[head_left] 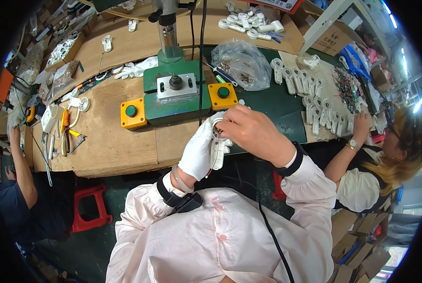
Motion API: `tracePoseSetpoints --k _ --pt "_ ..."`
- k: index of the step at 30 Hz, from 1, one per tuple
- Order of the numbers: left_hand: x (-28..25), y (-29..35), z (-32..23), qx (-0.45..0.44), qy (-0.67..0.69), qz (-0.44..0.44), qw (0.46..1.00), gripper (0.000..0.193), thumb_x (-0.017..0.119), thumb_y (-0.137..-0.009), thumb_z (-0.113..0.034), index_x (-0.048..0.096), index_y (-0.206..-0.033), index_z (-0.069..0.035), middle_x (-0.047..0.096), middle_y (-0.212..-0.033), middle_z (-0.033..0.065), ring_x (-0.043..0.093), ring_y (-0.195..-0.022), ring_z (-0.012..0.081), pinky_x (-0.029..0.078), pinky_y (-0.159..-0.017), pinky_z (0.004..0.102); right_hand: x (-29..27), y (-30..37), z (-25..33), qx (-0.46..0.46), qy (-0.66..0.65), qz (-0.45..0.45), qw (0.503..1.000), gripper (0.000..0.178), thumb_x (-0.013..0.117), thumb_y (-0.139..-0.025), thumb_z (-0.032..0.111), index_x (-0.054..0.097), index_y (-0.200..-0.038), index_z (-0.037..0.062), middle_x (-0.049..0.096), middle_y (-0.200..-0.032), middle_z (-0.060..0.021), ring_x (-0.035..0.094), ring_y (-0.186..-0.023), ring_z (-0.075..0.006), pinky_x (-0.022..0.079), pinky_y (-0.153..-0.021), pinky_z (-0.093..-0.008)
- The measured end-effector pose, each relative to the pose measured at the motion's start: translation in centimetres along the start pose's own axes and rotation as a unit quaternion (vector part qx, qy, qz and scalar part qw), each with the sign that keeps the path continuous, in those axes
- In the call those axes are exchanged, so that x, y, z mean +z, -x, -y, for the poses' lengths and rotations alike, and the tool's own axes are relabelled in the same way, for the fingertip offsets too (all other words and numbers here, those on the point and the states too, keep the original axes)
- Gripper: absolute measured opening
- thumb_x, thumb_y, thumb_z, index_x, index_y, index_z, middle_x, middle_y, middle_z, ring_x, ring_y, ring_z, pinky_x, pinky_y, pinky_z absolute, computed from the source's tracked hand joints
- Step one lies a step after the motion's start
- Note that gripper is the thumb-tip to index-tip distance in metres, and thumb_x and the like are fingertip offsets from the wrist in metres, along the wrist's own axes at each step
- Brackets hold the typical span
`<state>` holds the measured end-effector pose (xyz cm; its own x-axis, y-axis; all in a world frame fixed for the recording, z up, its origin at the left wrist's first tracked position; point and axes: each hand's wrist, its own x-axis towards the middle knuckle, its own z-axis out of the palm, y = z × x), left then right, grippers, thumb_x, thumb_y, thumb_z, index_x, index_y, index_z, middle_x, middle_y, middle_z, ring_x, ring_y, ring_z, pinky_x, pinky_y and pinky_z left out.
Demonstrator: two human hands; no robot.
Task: The person assembles a handheld fan by placing the housing into a press, activating it with two buttons, and then threading wires through the handle. They then fit the motor into the housing by hand and set the assembly aside.
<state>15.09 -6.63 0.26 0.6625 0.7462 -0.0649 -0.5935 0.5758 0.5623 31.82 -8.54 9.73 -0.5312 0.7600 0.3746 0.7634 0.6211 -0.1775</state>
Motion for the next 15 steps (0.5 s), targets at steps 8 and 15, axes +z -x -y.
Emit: tracePoseSetpoints --k 8,15 --pt "0.2 0.2 -0.3 0.016 -0.027 -0.011 0.999 0.044 0.038 -0.107 -0.037 0.048 -0.138 -0.008 0.06 -0.117 0.0036 0.06 -0.098 0.0145 0.05 -0.085 0.0305 0.4 0.0 0.7 0.021 0.018 -0.029 0.999 0.019 0.074 -0.077 0.017 0.066 -0.092 0.008 0.058 -0.086 -0.0046 0.06 -0.083 -0.0229 0.051 -0.063 -0.034" --pt "-0.2 0.0 0.5 0.027 -0.005 -0.009 1.0 0.041 0.037 -0.108 -0.032 0.047 -0.138 -0.006 0.058 -0.122 0.0048 0.058 -0.106 0.0137 0.048 -0.092 0.0295 1.6 0.3 0.4 0.007 0.032 -0.055 0.998 0.017 0.072 -0.078 0.011 0.066 -0.093 0.0068 0.059 -0.086 -0.0045 0.06 -0.082 -0.0224 0.051 -0.062 -0.0329"
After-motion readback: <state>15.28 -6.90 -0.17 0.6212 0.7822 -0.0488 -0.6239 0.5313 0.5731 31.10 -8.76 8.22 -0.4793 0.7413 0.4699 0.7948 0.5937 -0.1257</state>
